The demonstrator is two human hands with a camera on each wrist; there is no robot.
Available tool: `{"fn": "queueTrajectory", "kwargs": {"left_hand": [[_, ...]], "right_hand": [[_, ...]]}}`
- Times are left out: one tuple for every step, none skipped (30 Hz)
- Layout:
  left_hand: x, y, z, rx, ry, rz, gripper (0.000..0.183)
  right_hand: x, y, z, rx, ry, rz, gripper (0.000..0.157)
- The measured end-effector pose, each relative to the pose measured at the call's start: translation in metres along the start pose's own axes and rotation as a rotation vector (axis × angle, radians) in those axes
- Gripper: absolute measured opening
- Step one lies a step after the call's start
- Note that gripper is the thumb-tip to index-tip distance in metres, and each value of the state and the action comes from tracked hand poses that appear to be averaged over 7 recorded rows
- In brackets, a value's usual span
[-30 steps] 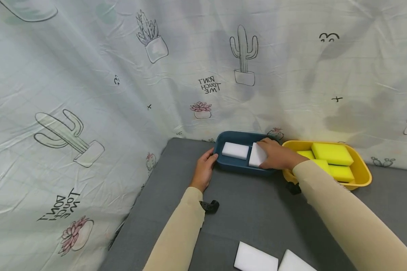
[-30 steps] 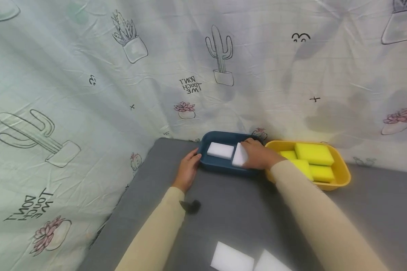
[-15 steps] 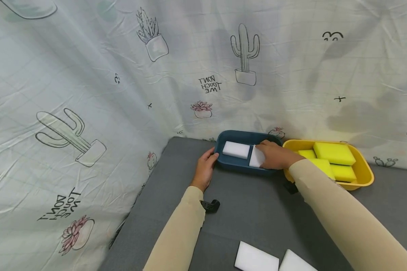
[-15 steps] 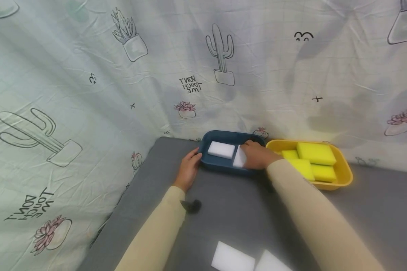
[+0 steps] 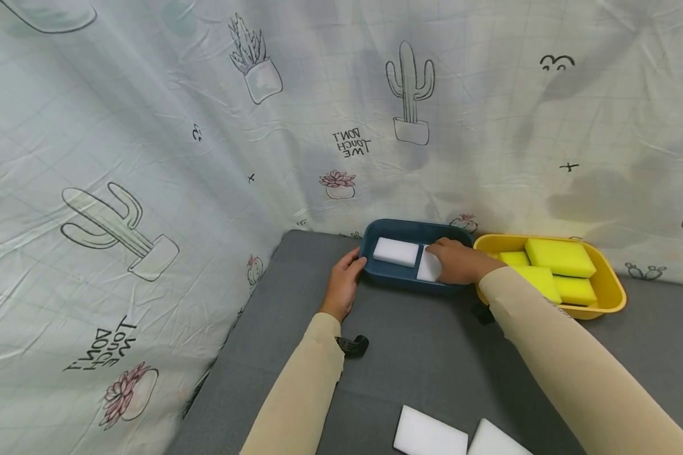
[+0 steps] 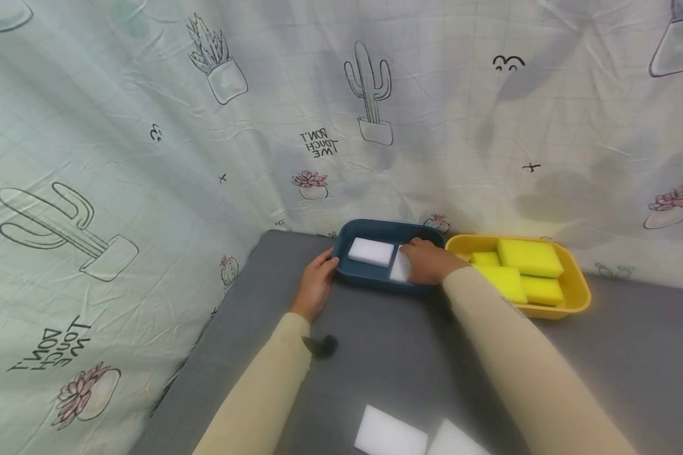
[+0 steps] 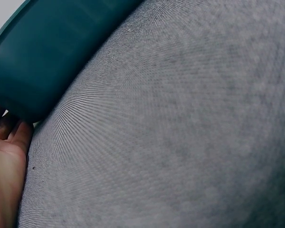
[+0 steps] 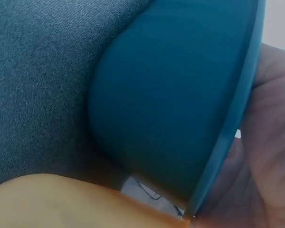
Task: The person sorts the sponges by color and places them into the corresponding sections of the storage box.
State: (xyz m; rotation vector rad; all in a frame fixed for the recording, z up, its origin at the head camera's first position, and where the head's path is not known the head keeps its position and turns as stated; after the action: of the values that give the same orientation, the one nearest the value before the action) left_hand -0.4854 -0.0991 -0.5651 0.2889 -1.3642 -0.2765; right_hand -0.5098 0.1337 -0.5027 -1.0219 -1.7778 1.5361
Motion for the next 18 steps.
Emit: {"fn": "queueTrajectory", "kwargs": {"left_hand": [[0.0,0.0,0.0,0.0,0.001,0.0,0.049],[0.0,0.0,0.0,0.001,0.002,0.003,0.049],[0.0,0.0,0.0,0.002,0.002,0.005,0.049],[0.0,0.0,0.0,0.002,0.002,0.003,0.048],[-0.001,0.0,0.0,0.003,0.003,0.001,0.048],[-0.001,0.0,0.0,0.003,0.002,-0.003,0.048],[-0.001,-0.001,0.0,0.004,0.002,-0.005,0.048],[-0.001,-0.001,0.0,0.005,0.0,-0.004,0.048],[-0.002,-0.001,0.0,0.005,-0.002,-0.007,0.048],[-0.002,-0.001,0.0,0.005,-0.004,-0.008,0.048],[-0.002,-0.002,0.0,0.006,-0.006,-0.005,0.048],[-0.003,-0.002,0.0,0.006,-0.007,-0.004,0.048],[-0.003,-0.002,0.0,0.006,-0.007,-0.002,0.049],[-0.003,-0.003,0.0,0.006,-0.006,-0.003,0.049],[-0.003,-0.003,0.0,0.007,-0.007,-0.001,0.049],[-0.003,-0.003,0.0,0.007,-0.006,0.0,0.049],[-0.004,-0.003,0.0,0.006,-0.005,-0.001,0.049],[-0.004,-0.003,0.001,0.003,-0.003,-0.004,0.049]], "right_hand": [[0.0,0.0,0.0,0.001,0.001,0.003,0.07],[0.0,-0.001,-0.001,0.002,0.001,0.005,0.07],[-0.001,-0.002,-0.001,0.003,0.0,0.009,0.071],[-0.001,-0.002,-0.002,0.003,-0.001,0.012,0.071],[-0.001,-0.003,-0.003,0.002,0.0,0.019,0.072],[-0.001,-0.004,-0.004,-0.001,0.003,0.029,0.073],[-0.001,-0.005,-0.004,-0.001,0.003,0.037,0.073],[-0.001,-0.006,-0.006,0.001,0.002,0.046,0.074],[-0.001,-0.008,-0.006,0.004,0.003,0.055,0.074],[-0.001,-0.009,-0.008,0.011,0.003,0.063,0.074],[-0.001,-0.011,-0.009,0.02,0.0,0.072,0.073],[-0.001,-0.013,-0.01,0.031,-0.005,0.078,0.072],[-0.001,-0.016,-0.01,0.045,-0.014,0.082,0.072],[0.0,-0.018,-0.012,0.057,-0.02,0.089,0.071],[0.0,-0.019,-0.012,0.064,-0.022,0.096,0.07],[0.001,-0.021,-0.014,0.07,-0.027,0.1,0.069],[0.001,-0.023,-0.016,0.073,-0.029,0.107,0.068],[0.002,-0.024,-0.018,0.076,-0.028,0.11,0.068]]}}
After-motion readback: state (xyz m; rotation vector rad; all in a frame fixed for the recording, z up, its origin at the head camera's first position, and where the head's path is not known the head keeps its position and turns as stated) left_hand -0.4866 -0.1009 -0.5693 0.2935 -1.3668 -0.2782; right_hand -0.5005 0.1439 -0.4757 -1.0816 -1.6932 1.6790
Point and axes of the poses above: each hand's wrist, its own z-axis towards the middle knuckle, its own y-axis out of the palm, x = y × z, the point moved 9 cm from there along z, towards the middle knuckle, and after that the axes turned 11 degrees about -z, right-handed, at the moved point
